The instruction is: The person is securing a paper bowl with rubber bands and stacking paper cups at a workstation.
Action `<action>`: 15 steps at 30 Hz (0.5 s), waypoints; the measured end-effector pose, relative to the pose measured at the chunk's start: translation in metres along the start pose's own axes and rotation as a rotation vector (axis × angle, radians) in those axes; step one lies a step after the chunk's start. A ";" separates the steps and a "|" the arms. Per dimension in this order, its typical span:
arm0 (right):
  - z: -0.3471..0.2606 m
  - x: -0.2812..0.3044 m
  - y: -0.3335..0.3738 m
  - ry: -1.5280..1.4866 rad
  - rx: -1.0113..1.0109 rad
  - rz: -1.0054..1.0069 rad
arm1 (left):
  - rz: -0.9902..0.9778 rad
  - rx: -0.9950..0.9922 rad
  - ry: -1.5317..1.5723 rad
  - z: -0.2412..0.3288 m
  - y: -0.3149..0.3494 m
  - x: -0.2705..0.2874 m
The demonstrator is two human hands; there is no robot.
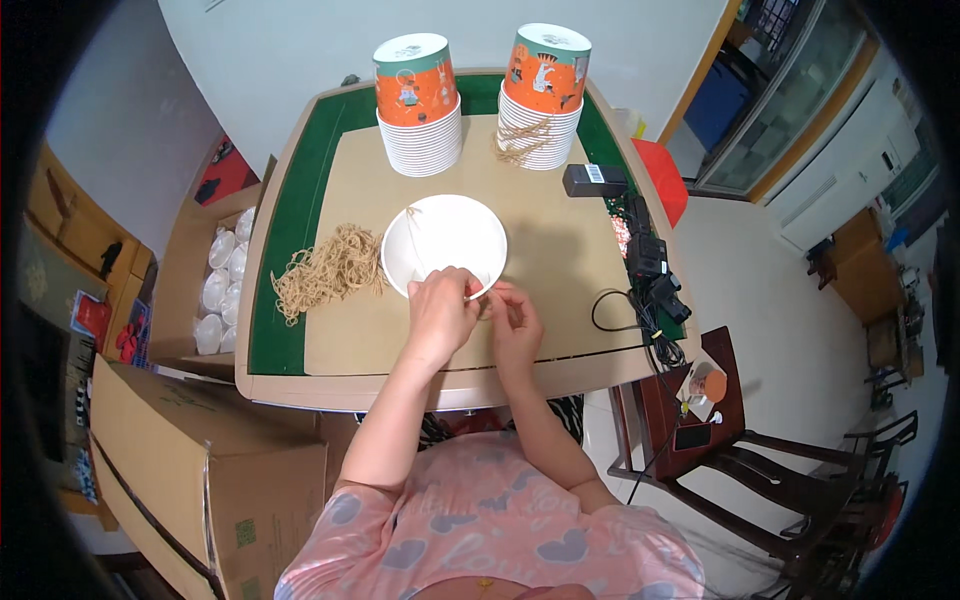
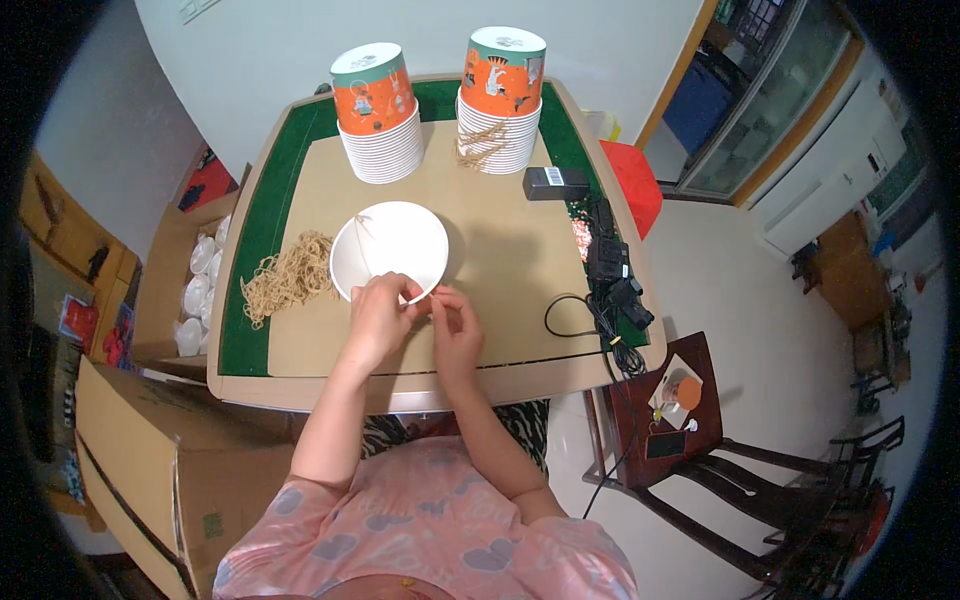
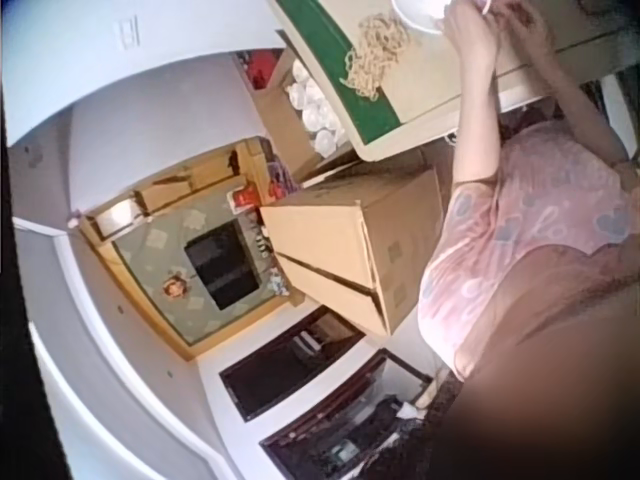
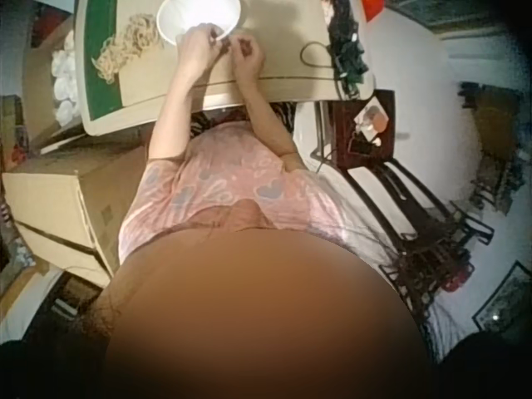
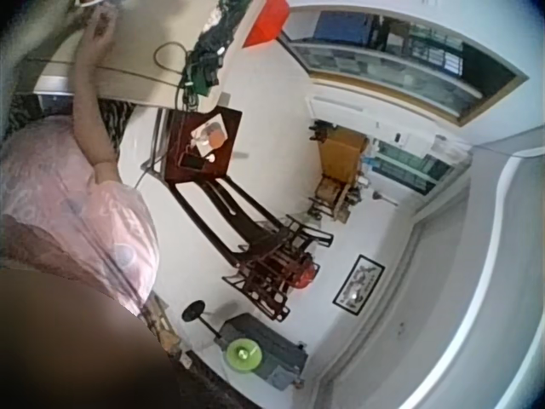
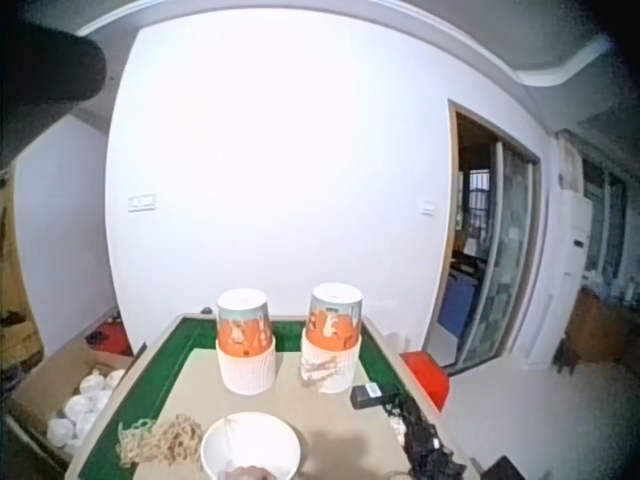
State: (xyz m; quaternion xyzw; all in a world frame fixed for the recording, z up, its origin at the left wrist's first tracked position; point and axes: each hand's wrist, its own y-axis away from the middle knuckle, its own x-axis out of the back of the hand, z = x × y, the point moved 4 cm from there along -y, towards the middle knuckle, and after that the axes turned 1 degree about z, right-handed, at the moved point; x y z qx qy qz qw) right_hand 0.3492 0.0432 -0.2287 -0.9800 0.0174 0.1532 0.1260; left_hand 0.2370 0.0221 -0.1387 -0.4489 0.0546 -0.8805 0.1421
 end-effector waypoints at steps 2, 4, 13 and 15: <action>-0.009 -0.005 0.000 0.001 0.047 0.037 | -0.058 0.044 0.009 -0.003 -0.002 -0.002; -0.013 -0.004 0.001 0.002 0.095 0.072 | -0.052 0.043 0.007 -0.003 -0.002 -0.001; -0.017 -0.001 0.006 0.454 0.228 0.015 | -0.077 0.046 -0.015 0.002 -0.003 0.004; -0.017 -0.002 0.003 0.351 0.148 0.013 | -0.086 0.054 -0.009 0.000 -0.003 0.004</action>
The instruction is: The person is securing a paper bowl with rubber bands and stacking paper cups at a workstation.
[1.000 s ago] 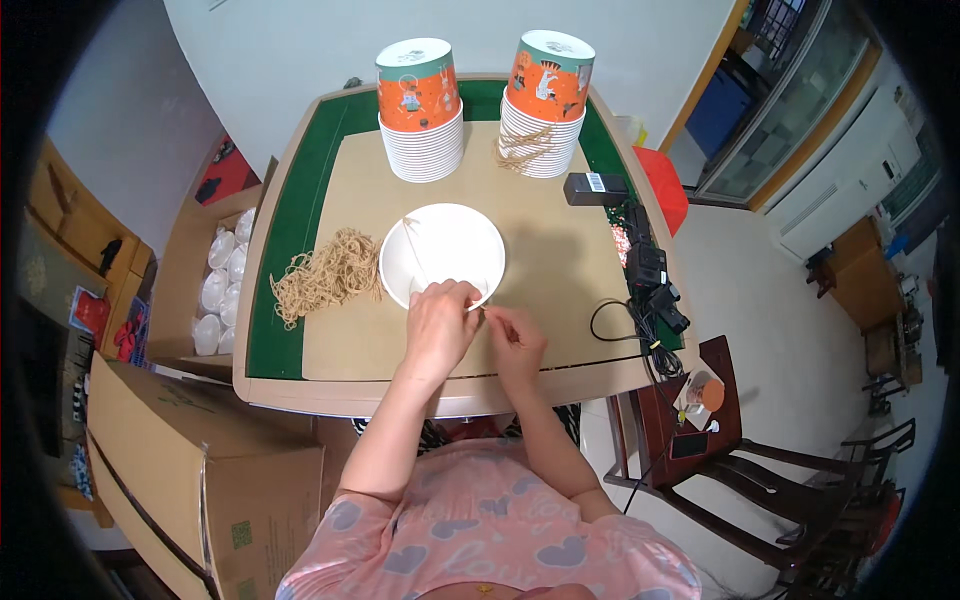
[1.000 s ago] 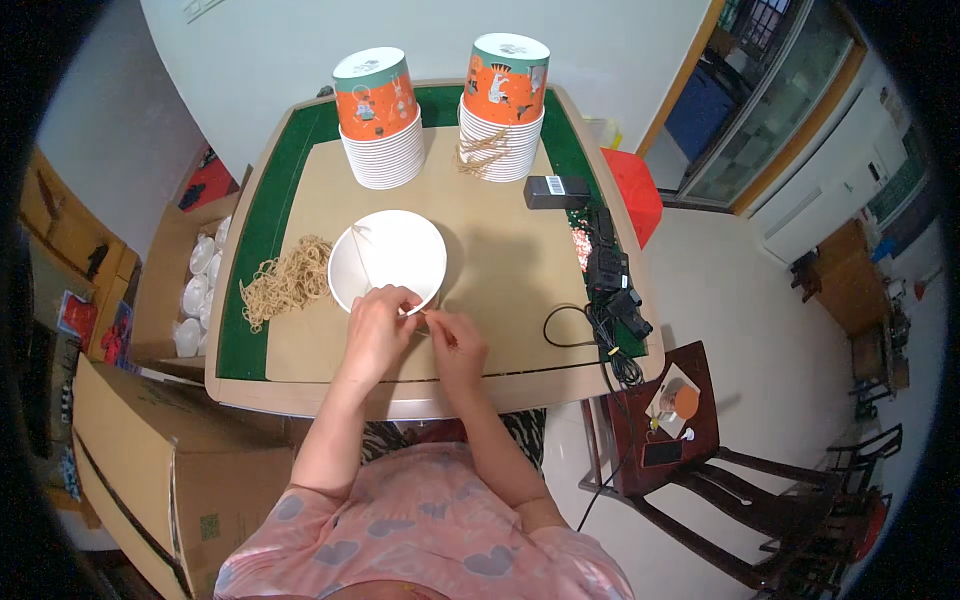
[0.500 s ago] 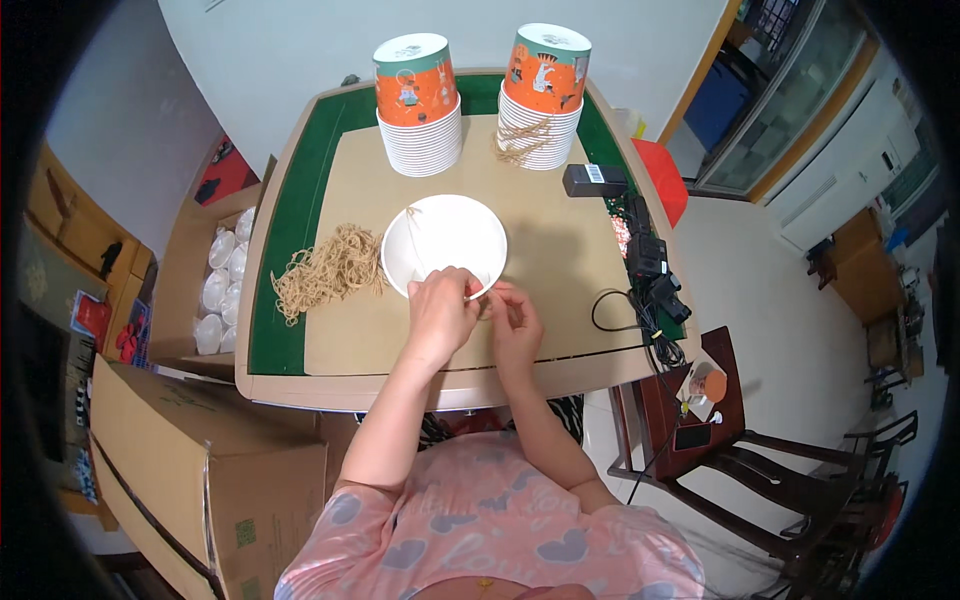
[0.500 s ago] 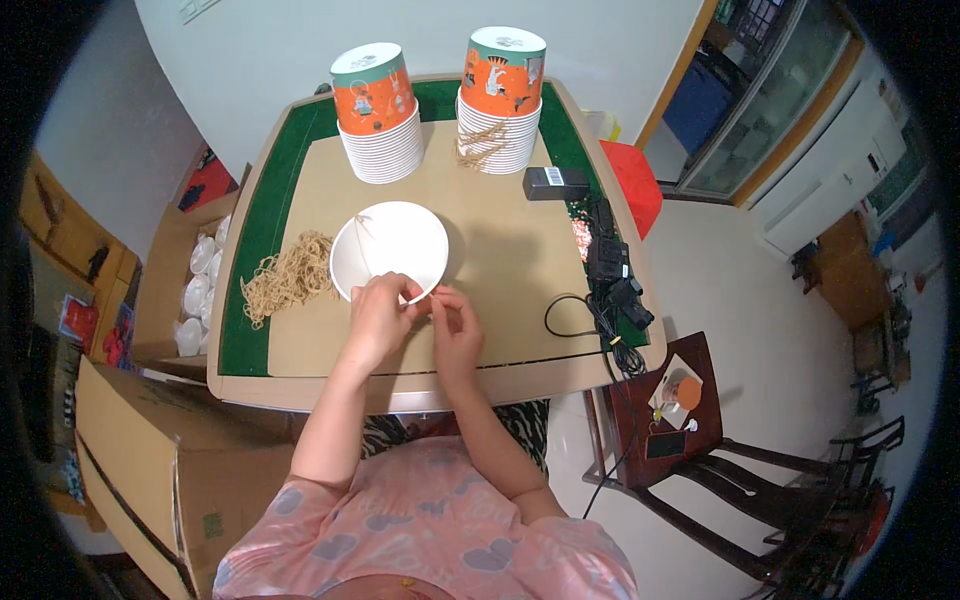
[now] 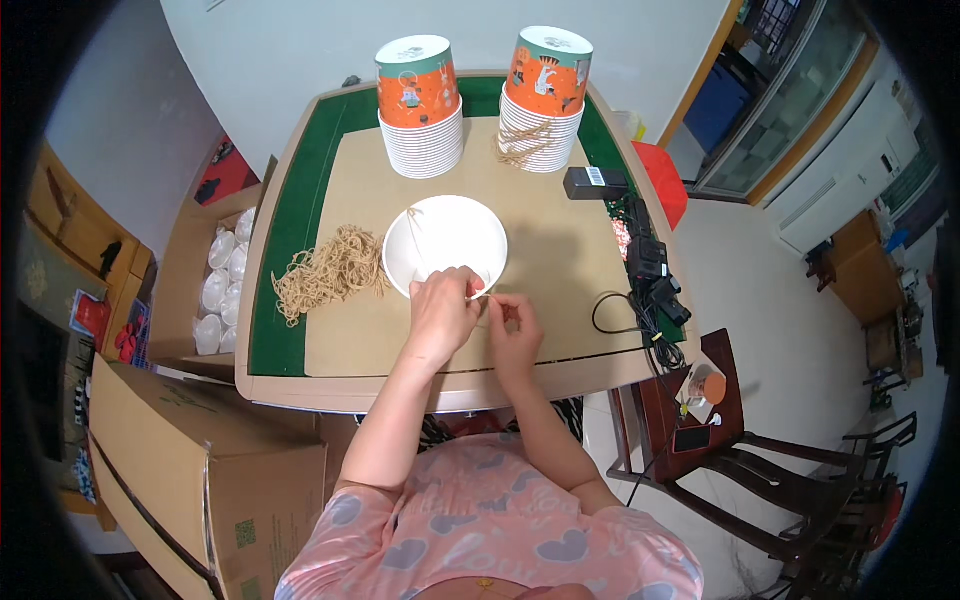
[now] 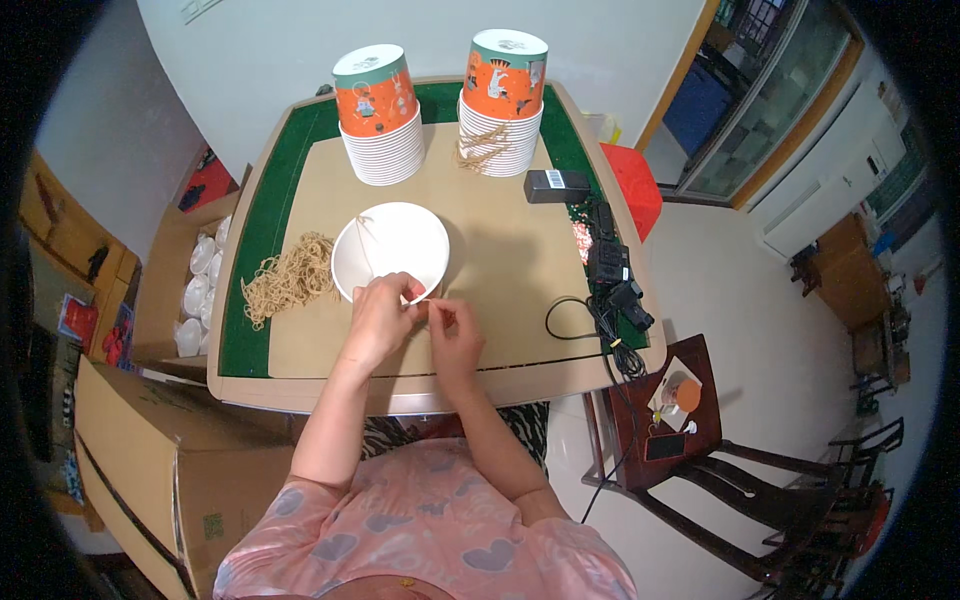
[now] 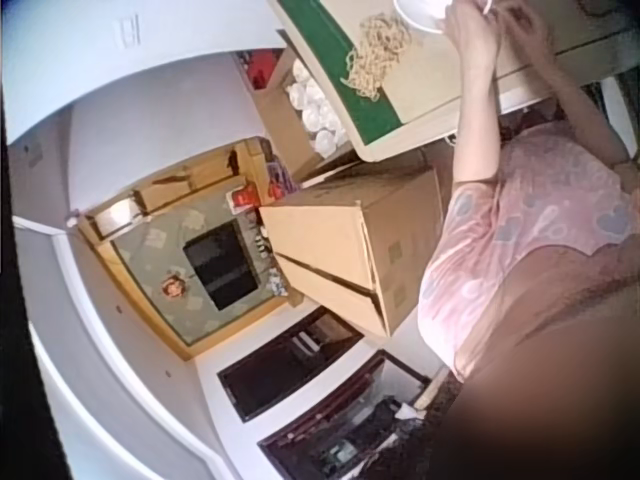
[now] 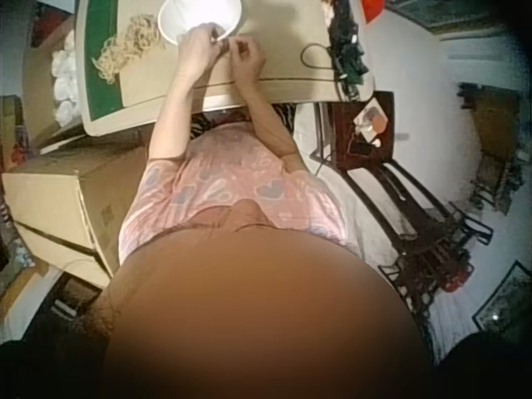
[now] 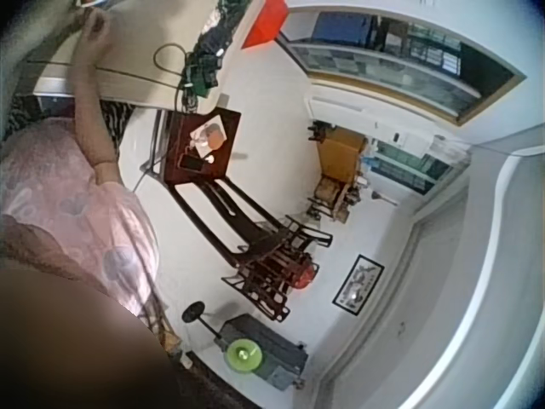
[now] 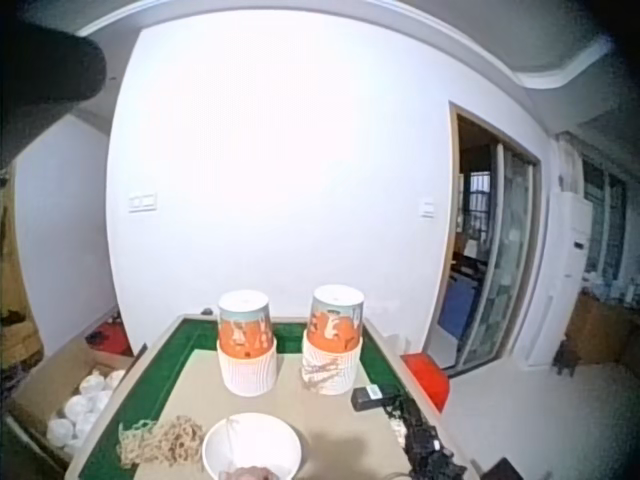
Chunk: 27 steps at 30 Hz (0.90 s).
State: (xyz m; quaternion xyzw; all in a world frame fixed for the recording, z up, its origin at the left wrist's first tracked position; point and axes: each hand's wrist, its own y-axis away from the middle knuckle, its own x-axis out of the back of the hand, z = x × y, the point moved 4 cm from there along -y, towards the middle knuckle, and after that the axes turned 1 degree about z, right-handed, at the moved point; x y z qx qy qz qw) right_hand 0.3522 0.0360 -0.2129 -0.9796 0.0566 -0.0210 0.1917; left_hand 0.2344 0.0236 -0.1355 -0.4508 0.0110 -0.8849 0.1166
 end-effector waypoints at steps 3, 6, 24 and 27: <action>-0.001 0.000 -0.002 0.050 0.000 -0.022 | 0.009 -0.012 0.044 -0.004 -0.001 -0.002; 0.006 0.001 0.001 0.016 -0.017 0.013 | 0.006 -0.023 0.056 -0.004 -0.001 -0.001; 0.002 -0.001 0.001 -0.011 -0.062 0.028 | -0.024 -0.104 0.111 -0.011 -0.016 0.012; 0.003 -0.002 0.001 0.008 -0.059 0.026 | -0.060 -0.129 0.084 -0.010 -0.019 0.011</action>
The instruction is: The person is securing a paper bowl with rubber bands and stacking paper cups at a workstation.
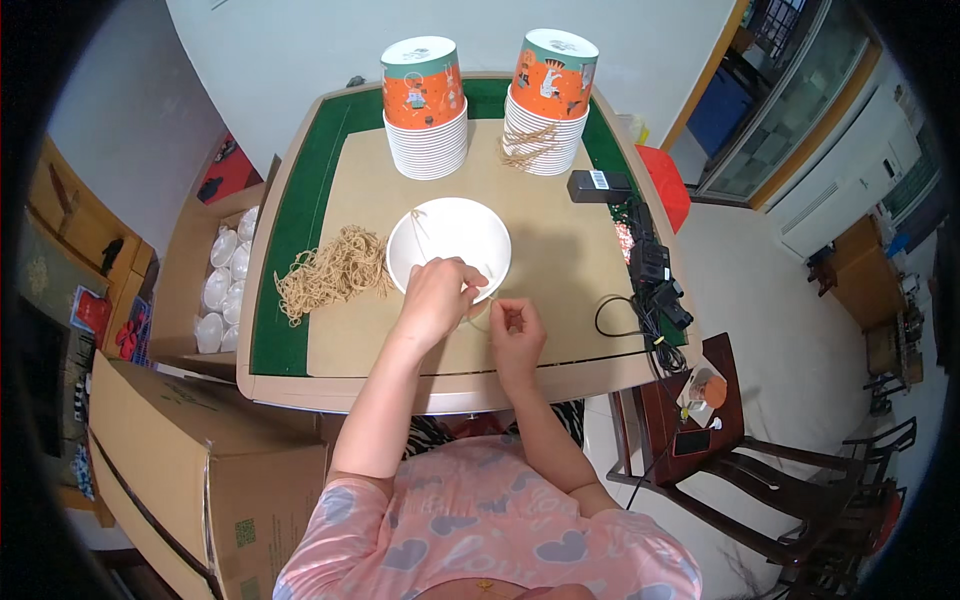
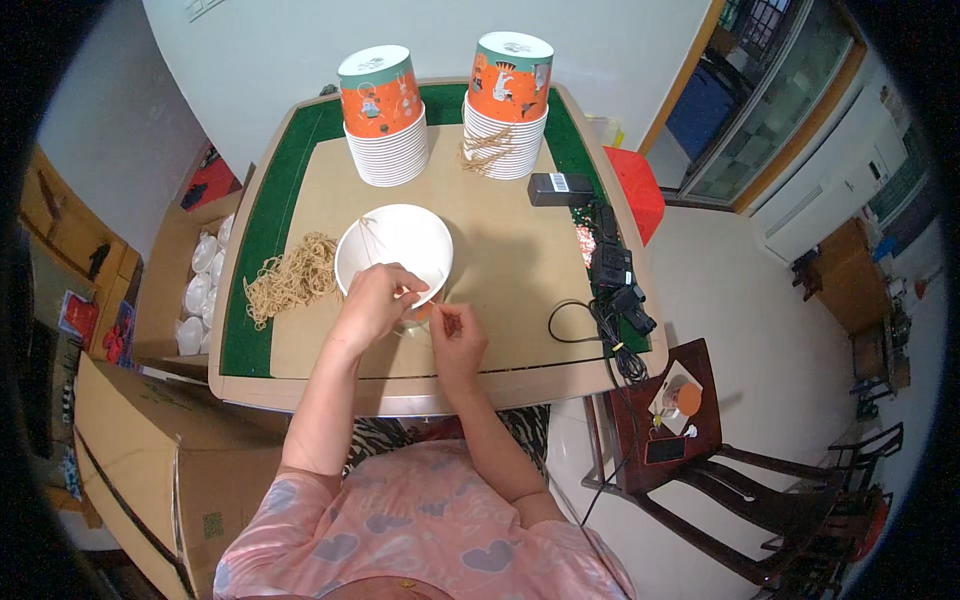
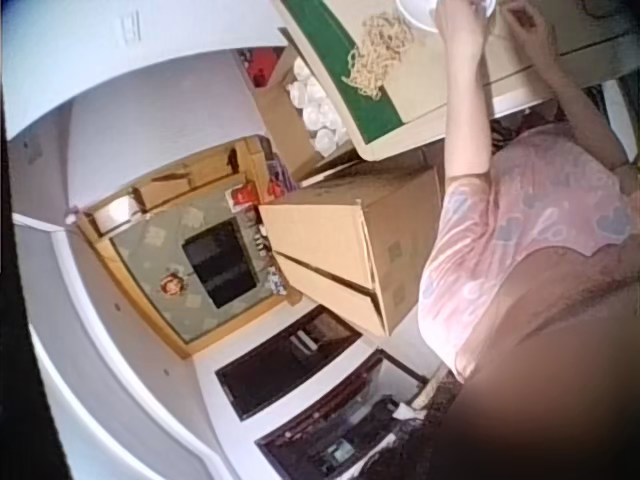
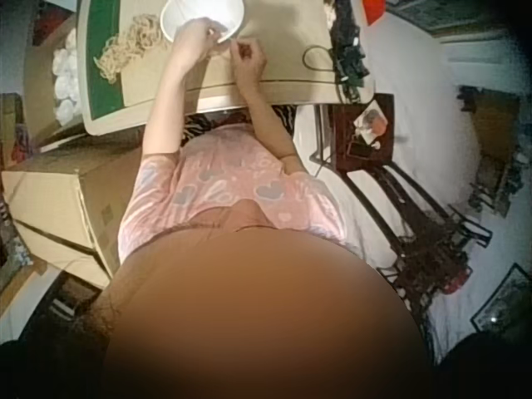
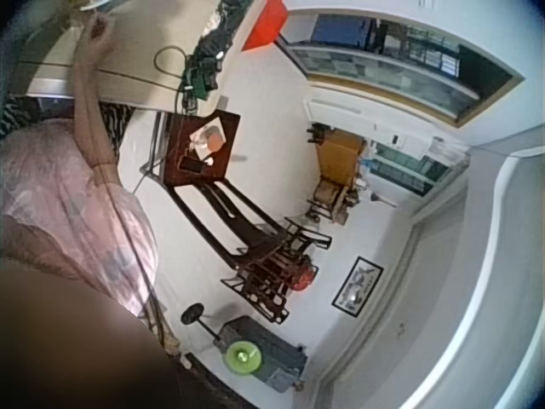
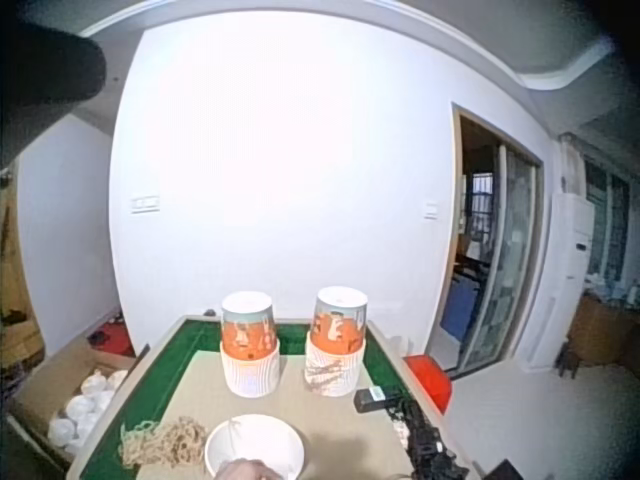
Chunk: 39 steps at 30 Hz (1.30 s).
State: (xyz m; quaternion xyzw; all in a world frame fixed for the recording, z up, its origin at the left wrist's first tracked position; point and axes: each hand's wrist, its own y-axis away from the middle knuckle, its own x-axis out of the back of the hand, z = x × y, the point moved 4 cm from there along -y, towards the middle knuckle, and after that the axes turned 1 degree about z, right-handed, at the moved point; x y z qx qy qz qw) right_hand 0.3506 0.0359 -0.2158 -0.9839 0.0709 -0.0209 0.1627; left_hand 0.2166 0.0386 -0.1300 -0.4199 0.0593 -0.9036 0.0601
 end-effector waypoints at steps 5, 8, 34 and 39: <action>0.000 -0.002 -0.001 -0.032 0.032 0.003 | -0.028 0.002 -0.013 0.002 -0.003 0.000; 0.001 -0.003 -0.001 -0.016 0.035 -0.018 | -0.070 0.021 -0.036 0.001 -0.005 -0.003; -0.053 -0.007 -0.069 0.345 0.044 -0.723 | -0.146 -0.290 -0.239 -0.014 0.054 0.048; -0.063 -0.008 -0.069 0.367 0.207 -0.851 | 0.315 -0.141 0.235 -0.022 0.039 0.093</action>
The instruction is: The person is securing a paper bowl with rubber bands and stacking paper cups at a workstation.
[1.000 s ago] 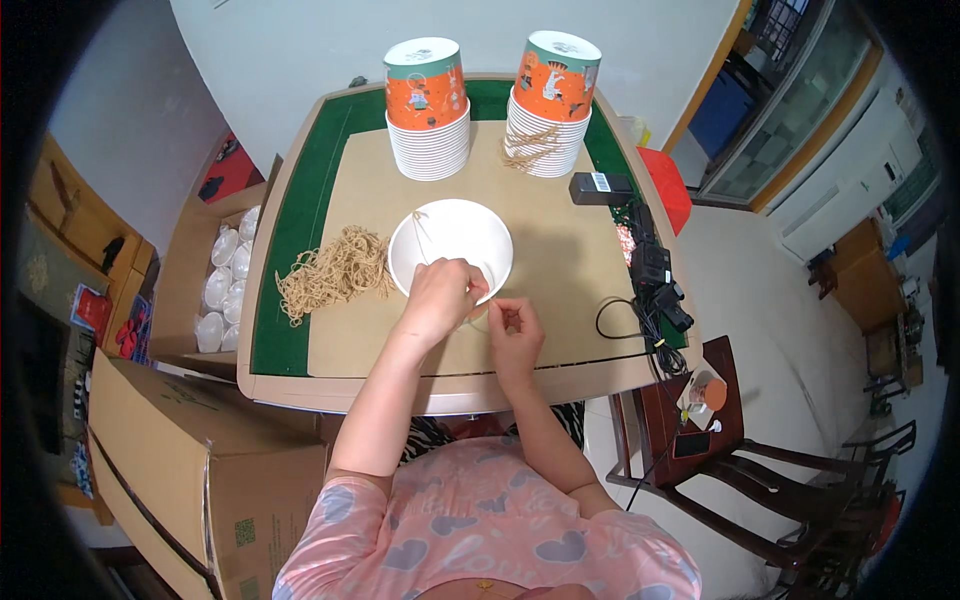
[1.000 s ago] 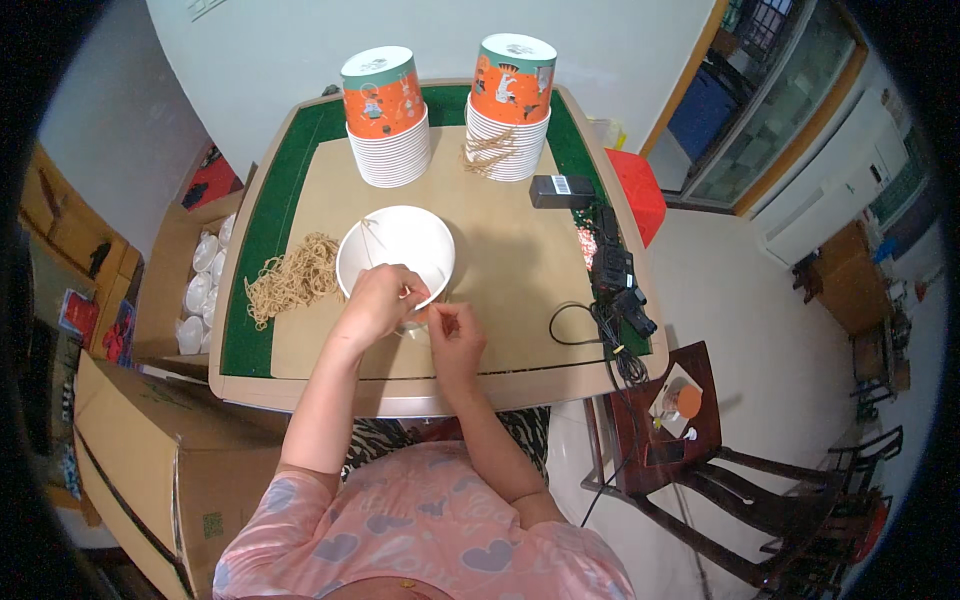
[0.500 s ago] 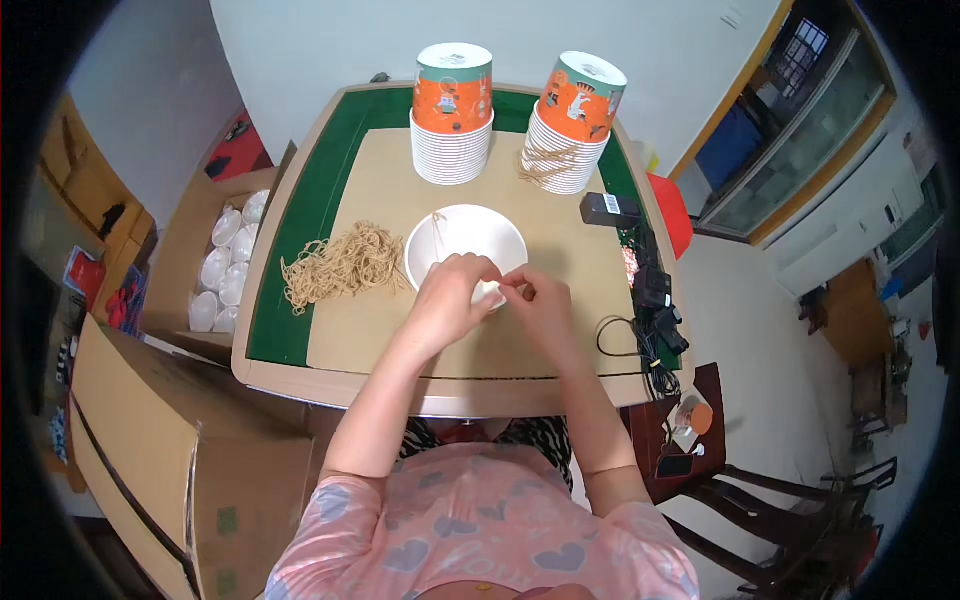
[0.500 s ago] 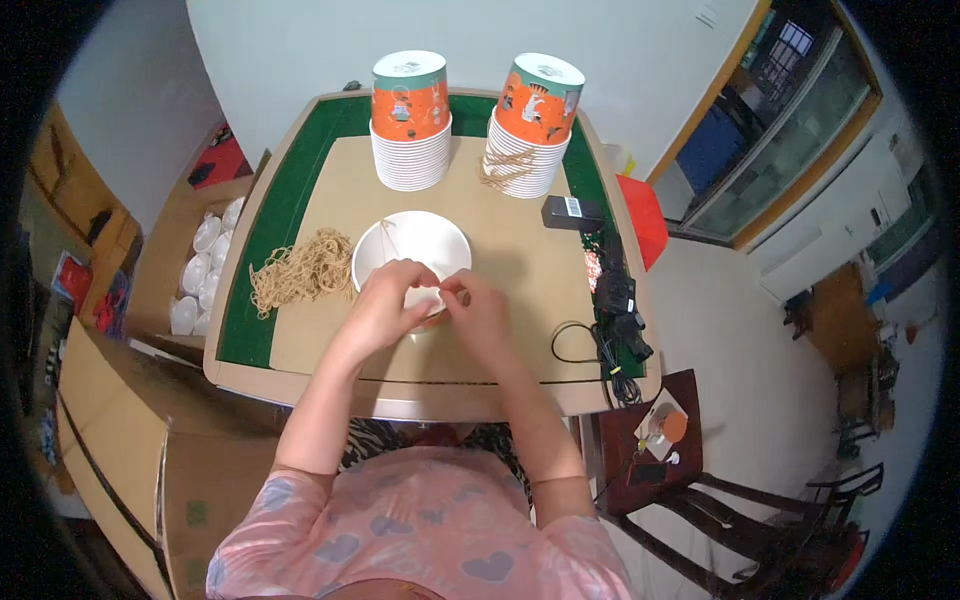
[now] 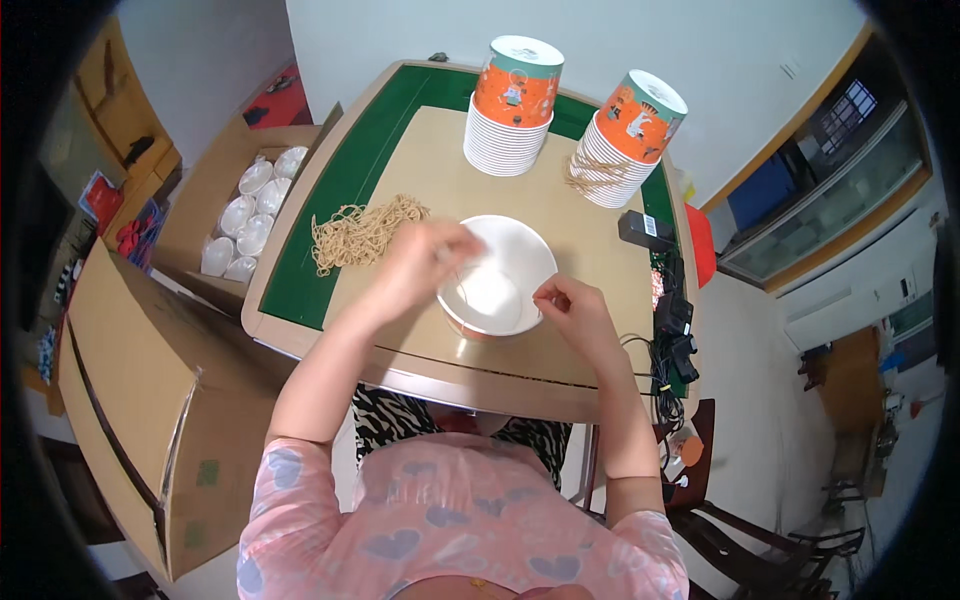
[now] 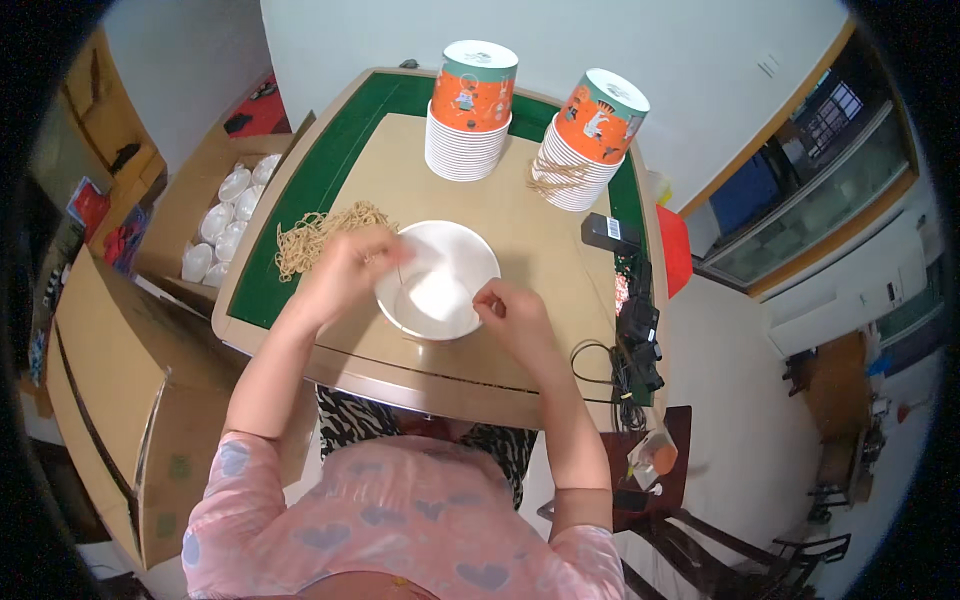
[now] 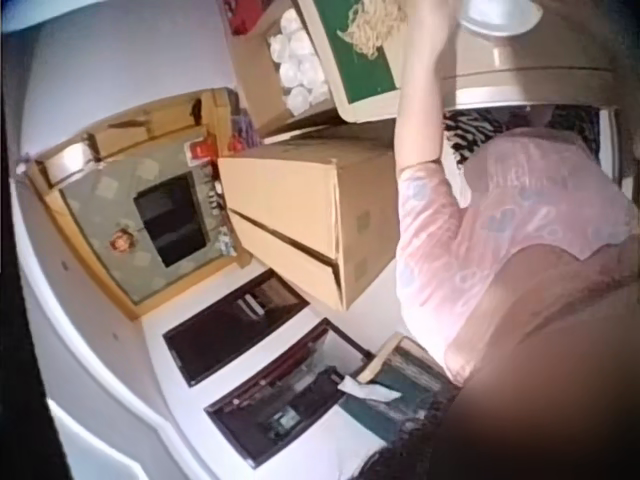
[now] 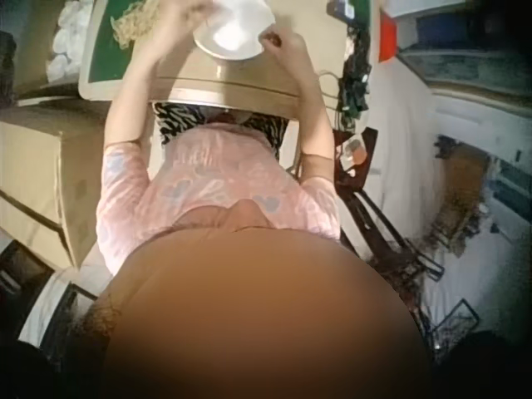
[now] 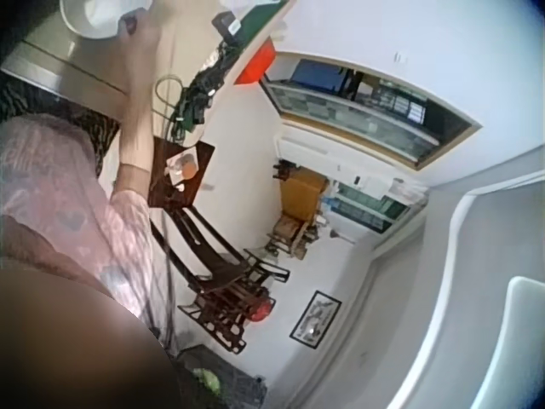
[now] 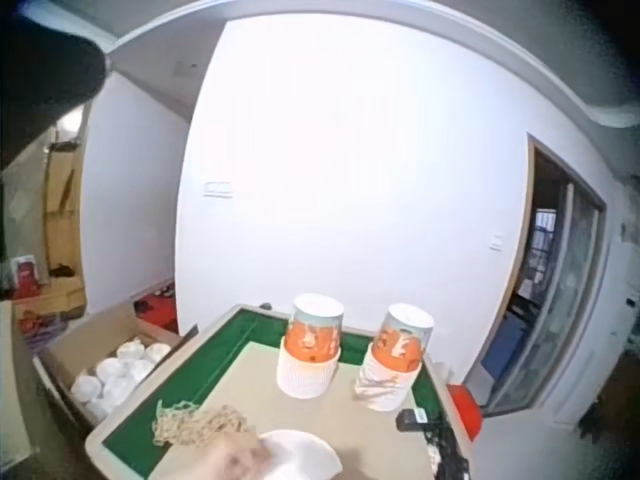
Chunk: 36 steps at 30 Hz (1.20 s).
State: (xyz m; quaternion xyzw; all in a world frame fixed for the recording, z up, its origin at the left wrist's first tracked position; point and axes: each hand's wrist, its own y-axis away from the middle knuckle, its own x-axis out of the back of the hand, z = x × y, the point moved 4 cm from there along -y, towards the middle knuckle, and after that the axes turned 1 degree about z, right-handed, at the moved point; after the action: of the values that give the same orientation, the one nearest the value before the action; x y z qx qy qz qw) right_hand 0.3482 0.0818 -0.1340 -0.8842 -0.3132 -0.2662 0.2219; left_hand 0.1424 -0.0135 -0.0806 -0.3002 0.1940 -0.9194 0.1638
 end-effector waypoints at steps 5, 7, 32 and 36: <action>0.002 -0.002 -0.001 -0.012 -0.002 -0.017 | -0.128 -0.116 -0.051 -0.009 -0.002 0.004; 0.002 -0.003 -0.002 -0.017 -0.028 -0.017 | -0.456 -0.291 -0.246 0.009 0.022 -0.014; 0.010 -0.010 0.013 -0.539 -0.273 0.047 | -0.218 0.309 0.185 -0.009 0.023 -0.100; 0.012 -0.001 0.009 -0.624 -0.272 0.123 | -0.183 0.353 0.185 -0.013 0.019 -0.099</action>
State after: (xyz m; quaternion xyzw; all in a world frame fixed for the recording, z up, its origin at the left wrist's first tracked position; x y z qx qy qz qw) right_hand 0.3577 0.0824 -0.1456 -0.9616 -0.2739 -0.0082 0.0111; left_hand 0.2138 0.0147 -0.1477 -0.1978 0.0163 -0.9738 0.1112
